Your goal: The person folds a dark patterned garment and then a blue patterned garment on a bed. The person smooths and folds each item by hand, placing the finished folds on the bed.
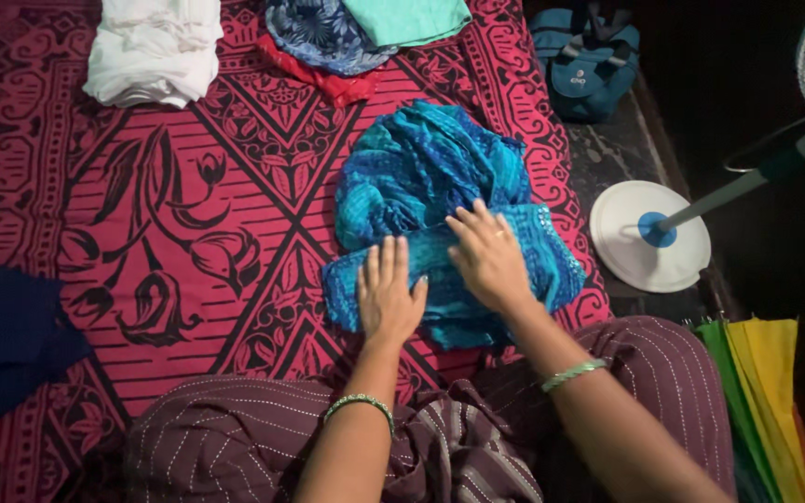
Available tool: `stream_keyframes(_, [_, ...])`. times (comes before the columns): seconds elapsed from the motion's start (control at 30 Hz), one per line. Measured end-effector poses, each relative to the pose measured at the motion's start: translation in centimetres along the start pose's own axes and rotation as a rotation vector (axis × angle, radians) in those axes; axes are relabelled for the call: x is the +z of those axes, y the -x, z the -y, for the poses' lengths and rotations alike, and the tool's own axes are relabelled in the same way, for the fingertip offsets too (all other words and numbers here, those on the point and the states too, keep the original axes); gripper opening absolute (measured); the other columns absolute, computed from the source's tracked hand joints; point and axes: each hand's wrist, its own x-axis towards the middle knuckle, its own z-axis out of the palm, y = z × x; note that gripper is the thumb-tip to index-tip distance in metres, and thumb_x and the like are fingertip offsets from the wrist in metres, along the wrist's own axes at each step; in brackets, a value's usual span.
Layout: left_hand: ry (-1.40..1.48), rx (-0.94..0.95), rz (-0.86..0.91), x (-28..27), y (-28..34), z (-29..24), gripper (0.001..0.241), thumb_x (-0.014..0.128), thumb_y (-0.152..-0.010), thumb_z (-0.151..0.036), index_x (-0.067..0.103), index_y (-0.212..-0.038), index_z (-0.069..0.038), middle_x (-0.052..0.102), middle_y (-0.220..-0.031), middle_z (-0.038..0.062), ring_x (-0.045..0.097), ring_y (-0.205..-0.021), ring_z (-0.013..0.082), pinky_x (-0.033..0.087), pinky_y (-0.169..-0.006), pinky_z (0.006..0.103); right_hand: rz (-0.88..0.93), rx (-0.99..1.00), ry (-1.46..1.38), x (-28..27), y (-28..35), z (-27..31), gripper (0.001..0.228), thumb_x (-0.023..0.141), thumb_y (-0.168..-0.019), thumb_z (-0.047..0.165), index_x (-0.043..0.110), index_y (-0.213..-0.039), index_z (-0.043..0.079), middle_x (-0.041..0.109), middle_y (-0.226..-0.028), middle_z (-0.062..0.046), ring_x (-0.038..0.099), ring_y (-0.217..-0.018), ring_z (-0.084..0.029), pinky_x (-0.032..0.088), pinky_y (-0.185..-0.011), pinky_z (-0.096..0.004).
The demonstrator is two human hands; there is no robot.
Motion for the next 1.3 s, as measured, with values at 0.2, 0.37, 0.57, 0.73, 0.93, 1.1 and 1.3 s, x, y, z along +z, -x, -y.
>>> stream_keyframes(0.2, [-0.219,-0.211,0.159,1.6,0.5,3.5,0.080,0.038,-0.100,-0.062,0.026,-0.161,-0.010,0.029,-0.166,0.008,0.017,-0.156,0.0253,0.008,-0.126,0.0470,0.211,0.408,0.162,2.3,0.9,-2.6,0.066,0.038,-0.103,0.050,0.032,-0.160,0.017,0.034,-0.165,-0.005,0.023,-0.154,-0.027,0.010,-0.123,-0.055])
stream_keyframes(0.37, [-0.333,-0.265,0.227,2.7,0.4,5.3,0.077,0.025,-0.102,-0.062,0.021,-0.161,-0.014,0.019,-0.169,0.001,0.010,-0.156,0.0179,0.003,-0.124,0.0525,0.074,0.524,0.123,3.6,2.2,-5.2,0.075,0.037,-0.105,0.057,0.022,-0.163,0.012,0.025,-0.169,-0.012,0.018,-0.157,-0.028,0.007,-0.124,-0.054])
stream_keyframes(0.57, [-0.390,-0.224,0.215,2.8,0.3,5.5,0.079,0.024,-0.101,-0.062,0.018,-0.162,-0.012,0.014,-0.170,0.002,0.008,-0.156,0.0193,0.005,-0.123,0.0553,0.307,0.668,0.099,3.8,1.3,-6.9,0.088,0.030,-0.097,0.070,0.009,-0.165,0.018,0.005,-0.173,-0.007,0.000,-0.159,-0.027,-0.003,-0.124,-0.057])
stream_keyframes(0.73, [-0.353,-0.225,0.139,1.1,0.2,4.2,0.080,0.030,-0.101,-0.062,0.022,-0.161,-0.008,0.020,-0.169,0.007,0.013,-0.156,0.0219,0.009,-0.122,0.0584,0.581,0.726,0.067,2.5,-0.1,-7.7,0.107,0.033,-0.087,0.083,-0.006,-0.164,0.020,-0.014,-0.172,-0.004,-0.017,-0.157,-0.025,-0.010,-0.120,-0.062])
stream_keyframes(0.93, [0.161,0.135,-0.348,2.7,-1.9,-2.5,0.056,0.054,-0.097,-0.023,0.049,-0.149,-0.001,0.048,-0.155,0.019,0.043,-0.146,0.0359,0.033,-0.118,0.0559,0.600,0.742,0.121,4.4,0.6,-8.4,0.106,0.036,-0.089,0.080,-0.010,-0.164,0.021,-0.017,-0.172,-0.003,-0.020,-0.158,-0.026,-0.012,-0.119,-0.066])
stream_keyframes(1.1, [0.171,0.191,-0.088,8.5,-4.2,-10.0,0.036,0.050,-0.104,-0.020,0.060,-0.135,-0.005,0.057,-0.152,0.012,0.046,-0.149,0.0292,0.032,-0.127,0.0472,0.611,0.718,0.121,5.7,0.5,-10.3,0.102,0.038,-0.090,0.070,-0.015,-0.163,0.022,-0.023,-0.171,-0.002,-0.024,-0.156,-0.027,-0.012,-0.117,-0.068])
stream_keyframes(1.3, [0.149,0.050,-0.018,5.8,-1.5,-5.9,0.066,0.050,-0.100,-0.043,0.037,-0.157,-0.013,0.036,-0.164,0.012,0.030,-0.153,0.0307,0.022,-0.124,0.0494,0.631,0.729,0.096,3.8,0.0,-8.3,0.110,0.033,-0.087,0.084,-0.009,-0.163,0.018,-0.018,-0.172,-0.005,-0.022,-0.157,-0.028,-0.011,-0.119,-0.066])
